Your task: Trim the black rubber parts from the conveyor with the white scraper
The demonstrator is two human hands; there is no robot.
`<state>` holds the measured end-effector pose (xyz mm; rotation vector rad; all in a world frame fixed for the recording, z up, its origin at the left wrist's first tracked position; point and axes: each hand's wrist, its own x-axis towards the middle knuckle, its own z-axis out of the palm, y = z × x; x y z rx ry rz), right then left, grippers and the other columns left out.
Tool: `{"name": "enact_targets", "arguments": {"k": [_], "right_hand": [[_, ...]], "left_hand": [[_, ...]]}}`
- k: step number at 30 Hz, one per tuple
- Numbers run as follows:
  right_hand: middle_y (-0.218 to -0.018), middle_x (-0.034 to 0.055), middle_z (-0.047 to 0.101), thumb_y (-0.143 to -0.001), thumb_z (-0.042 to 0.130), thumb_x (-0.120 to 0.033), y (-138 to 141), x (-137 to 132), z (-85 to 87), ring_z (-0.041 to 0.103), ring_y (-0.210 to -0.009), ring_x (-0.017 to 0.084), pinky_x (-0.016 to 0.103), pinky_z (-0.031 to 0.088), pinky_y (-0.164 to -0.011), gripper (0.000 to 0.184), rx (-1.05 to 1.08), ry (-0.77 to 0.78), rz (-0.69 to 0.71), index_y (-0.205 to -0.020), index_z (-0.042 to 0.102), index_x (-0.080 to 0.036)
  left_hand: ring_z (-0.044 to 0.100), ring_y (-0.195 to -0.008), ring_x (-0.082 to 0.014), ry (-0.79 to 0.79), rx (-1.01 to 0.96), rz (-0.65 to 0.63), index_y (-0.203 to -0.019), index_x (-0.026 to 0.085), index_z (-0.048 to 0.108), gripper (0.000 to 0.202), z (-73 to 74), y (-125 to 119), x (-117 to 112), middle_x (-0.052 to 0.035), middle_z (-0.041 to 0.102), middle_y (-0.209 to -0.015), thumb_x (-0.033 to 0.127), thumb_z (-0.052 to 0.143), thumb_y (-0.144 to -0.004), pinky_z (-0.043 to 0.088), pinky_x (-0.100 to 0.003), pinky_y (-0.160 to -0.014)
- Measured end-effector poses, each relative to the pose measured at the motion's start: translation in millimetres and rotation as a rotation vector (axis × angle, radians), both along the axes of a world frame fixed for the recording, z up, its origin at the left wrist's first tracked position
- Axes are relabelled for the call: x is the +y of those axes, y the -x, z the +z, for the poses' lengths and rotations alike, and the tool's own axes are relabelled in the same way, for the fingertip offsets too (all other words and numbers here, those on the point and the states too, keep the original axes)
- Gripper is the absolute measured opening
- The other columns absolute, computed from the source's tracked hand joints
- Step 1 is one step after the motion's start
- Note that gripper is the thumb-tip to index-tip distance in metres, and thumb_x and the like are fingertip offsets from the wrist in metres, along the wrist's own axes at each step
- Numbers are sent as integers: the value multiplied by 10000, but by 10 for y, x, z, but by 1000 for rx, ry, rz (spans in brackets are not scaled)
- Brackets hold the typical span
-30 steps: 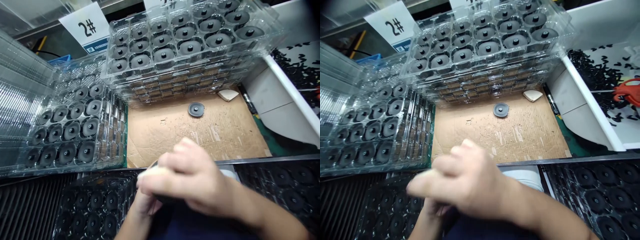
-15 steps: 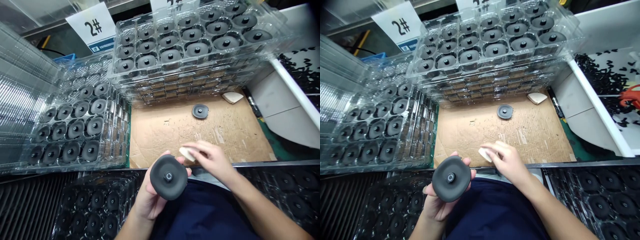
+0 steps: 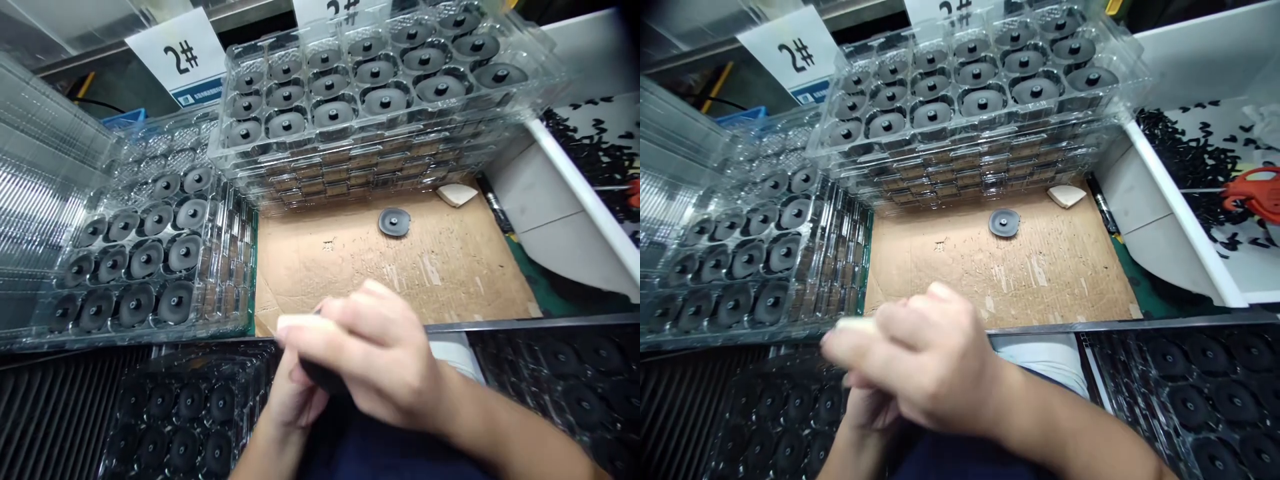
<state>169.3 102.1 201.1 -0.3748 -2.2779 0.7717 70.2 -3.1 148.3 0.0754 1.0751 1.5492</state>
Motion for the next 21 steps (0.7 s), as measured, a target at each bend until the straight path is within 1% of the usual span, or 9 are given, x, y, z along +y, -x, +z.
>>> {"name": "enact_targets", "arguments": {"k": [2, 4, 6, 8, 11, 13, 16, 19, 21], "right_hand": [[-787, 27, 686, -928, 439, -165, -58, 10, -42, 576, -676, 138, 292, 381, -618, 238, -54, 127, -114, -988, 669, -155], [-815, 23, 694, -903, 491, -171, -178, 13, -145, 600, -698, 137, 274, 417, -627, 201, -164, 346, -164, -973, 679, -178], [-838, 6, 709, -895, 525, -223, -319, -7, -326, 630, -723, 133, 248, 454, -627, 181, -199, 612, -111, -958, 695, -226], [-898, 11, 730, -880, 557, -300, -436, -42, -547, 662, -798, 155, 260, 499, -680, 176, -218, 836, -91, -946, 709, -241], [-973, 49, 734, -860, 572, -352, -515, -63, -757, 669, -903, 214, 340, 527, -770, 224, -251, 968, -178, -953, 716, -208], [-1001, 59, 726, -865, 560, -351, -494, -42, -706, 663, -920, 227, 349, 535, -752, 236, -230, 938, -242, -975, 710, -207], [-1040, 39, 706, -887, 541, -294, -357, -22, -386, 651, -908, 199, 304, 527, -702, 210, -85, 711, -306, -1037, 681, -247], [-982, 62, 704, -912, 470, -188, -162, -66, -64, 632, -822, 175, 312, 504, -699, 260, 56, 338, -170, -1123, 621, -185], [-910, 87, 699, -910, 423, -136, -73, -95, 44, 610, -775, 177, 325, 492, -705, 276, 39, 201, 3, -1110, 610, -101]], "left_hand": [[658, -963, -208, -22, 13, 30, -1092, 252, 670, 571, 12, 41, 27, 1, 722, -975, 416, 815, -565, 534, -254, -824], [668, -957, -184, -62, -7, 79, -1089, 280, 665, 577, 21, 103, 39, -7, 718, -1056, 420, 818, -550, 534, -207, -807], [663, -998, -183, -105, -54, 107, -1073, 312, 666, 495, 28, 158, 42, -7, 700, -1127, 447, 769, -607, 521, -225, -864], [660, -1016, -185, -127, -93, 114, -1050, 319, 674, 455, 39, 185, 47, 2, 702, -1124, 443, 755, -621, 505, -238, -906], [661, -1013, -188, -122, -123, 115, -1038, 310, 681, 466, 64, 171, 69, 11, 710, -1097, 407, 785, -595, 509, -224, -895], [664, -1001, -193, -114, -126, 101, -1031, 309, 684, 478, 81, 135, 86, 11, 709, -1094, 398, 800, -576, 517, -227, -882], [660, -999, -187, -107, -109, 78, -1035, 310, 680, 492, 102, 60, 100, 10, 705, -1101, 385, 811, -567, 520, -218, -861], [640, -1012, -154, -80, -91, 58, -1084, 294, 662, 490, 117, 10, 93, -1, 694, -1125, 370, 792, -618, 501, -167, -842], [640, -991, -144, -51, -84, 44, -1078, 280, 666, 445, 116, 12, 74, -3, 695, -1111, 352, 774, -653, 496, -165, -836]]}}
